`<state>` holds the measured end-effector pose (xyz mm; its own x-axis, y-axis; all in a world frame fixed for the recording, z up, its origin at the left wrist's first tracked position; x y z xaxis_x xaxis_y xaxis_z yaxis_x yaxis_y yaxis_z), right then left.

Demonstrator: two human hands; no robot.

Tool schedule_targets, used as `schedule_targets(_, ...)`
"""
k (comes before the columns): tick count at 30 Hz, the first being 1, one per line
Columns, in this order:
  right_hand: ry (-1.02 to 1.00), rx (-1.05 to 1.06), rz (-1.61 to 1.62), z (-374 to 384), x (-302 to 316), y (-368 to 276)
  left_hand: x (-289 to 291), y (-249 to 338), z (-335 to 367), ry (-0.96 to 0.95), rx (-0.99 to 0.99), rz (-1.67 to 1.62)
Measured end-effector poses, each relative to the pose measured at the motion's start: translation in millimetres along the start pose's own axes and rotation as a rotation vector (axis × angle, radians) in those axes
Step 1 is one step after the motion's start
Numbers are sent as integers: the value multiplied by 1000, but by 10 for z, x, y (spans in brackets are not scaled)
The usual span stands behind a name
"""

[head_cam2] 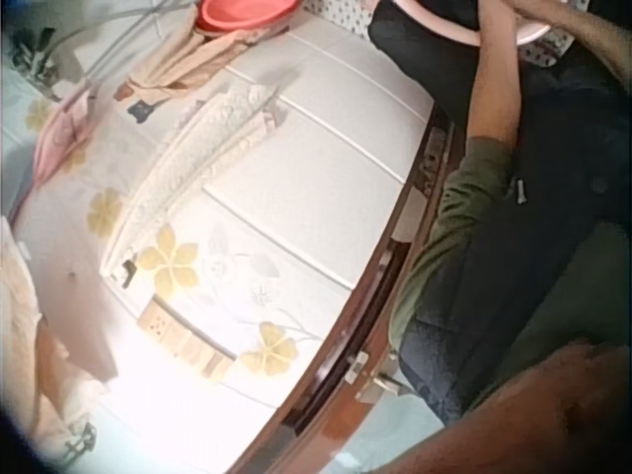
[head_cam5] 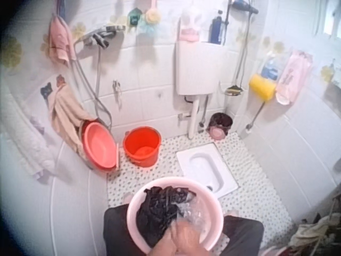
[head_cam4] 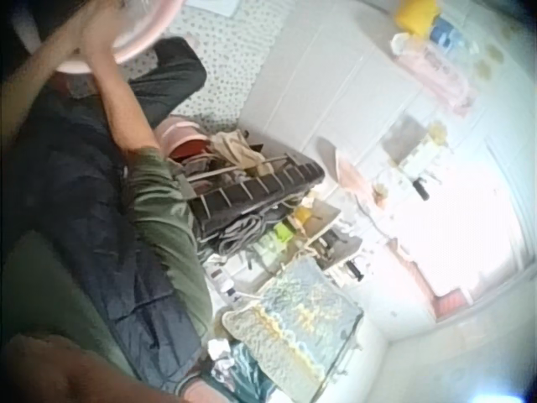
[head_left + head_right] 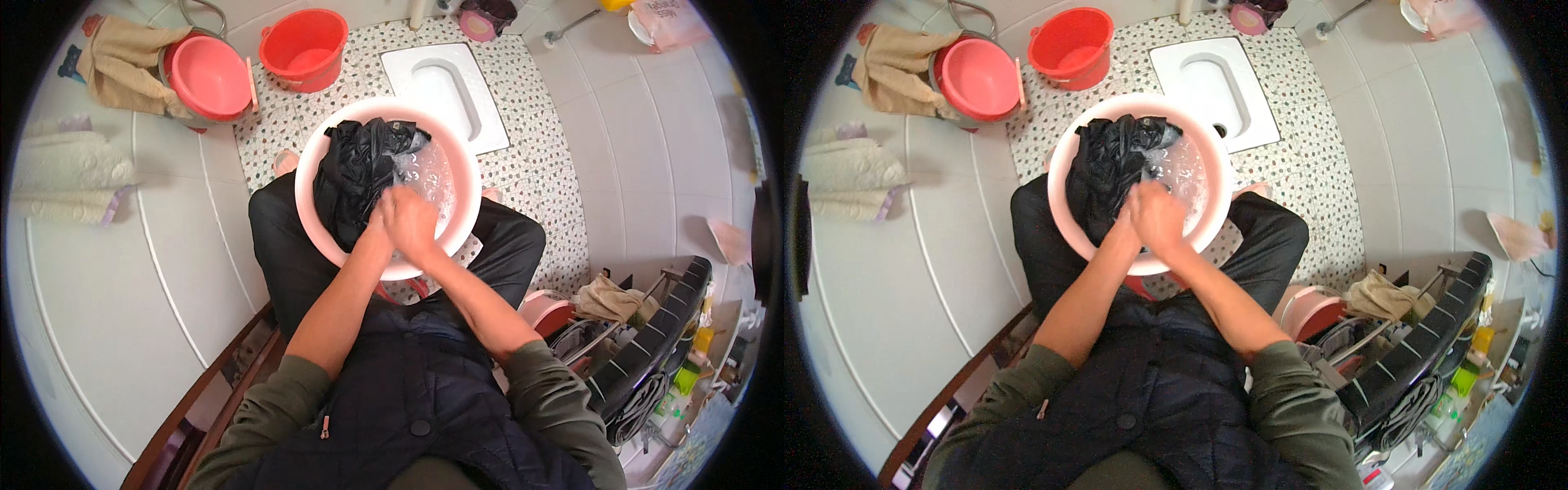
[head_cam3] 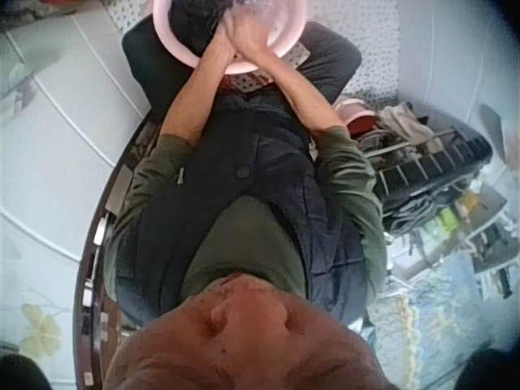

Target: The person sits on the floor and washes dark-colored clothes by hand in a pink basin filled with water. They scrub and rinse the garments, then wring out the excess water before placing the items aside.

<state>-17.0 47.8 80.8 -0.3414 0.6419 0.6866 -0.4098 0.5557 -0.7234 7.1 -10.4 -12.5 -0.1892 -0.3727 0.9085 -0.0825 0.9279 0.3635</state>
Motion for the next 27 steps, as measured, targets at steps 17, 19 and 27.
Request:
schedule_targets(17,-172,-73,143,352,229,357,307,245,71,-190,802,-2420)
schedule_targets(19,-177,74,175,156,300,-12,-86,552,314,821,-111,-2876)
schedule_targets(27,-42,-210,-125,436,-82,436,-2,204,120,-213,553,-2545)
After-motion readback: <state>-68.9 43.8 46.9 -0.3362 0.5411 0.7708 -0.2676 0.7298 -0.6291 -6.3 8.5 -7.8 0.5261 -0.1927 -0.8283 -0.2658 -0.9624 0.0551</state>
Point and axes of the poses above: each hand's wrist, its own z-axis towards the middle knuckle, its own x-axis out of the back of the hand, y = z × x, the point moved 2 cm from there along z, towards the middle knuckle, and after that the axes turned 11 degrees about z, right-handed, at the moved point
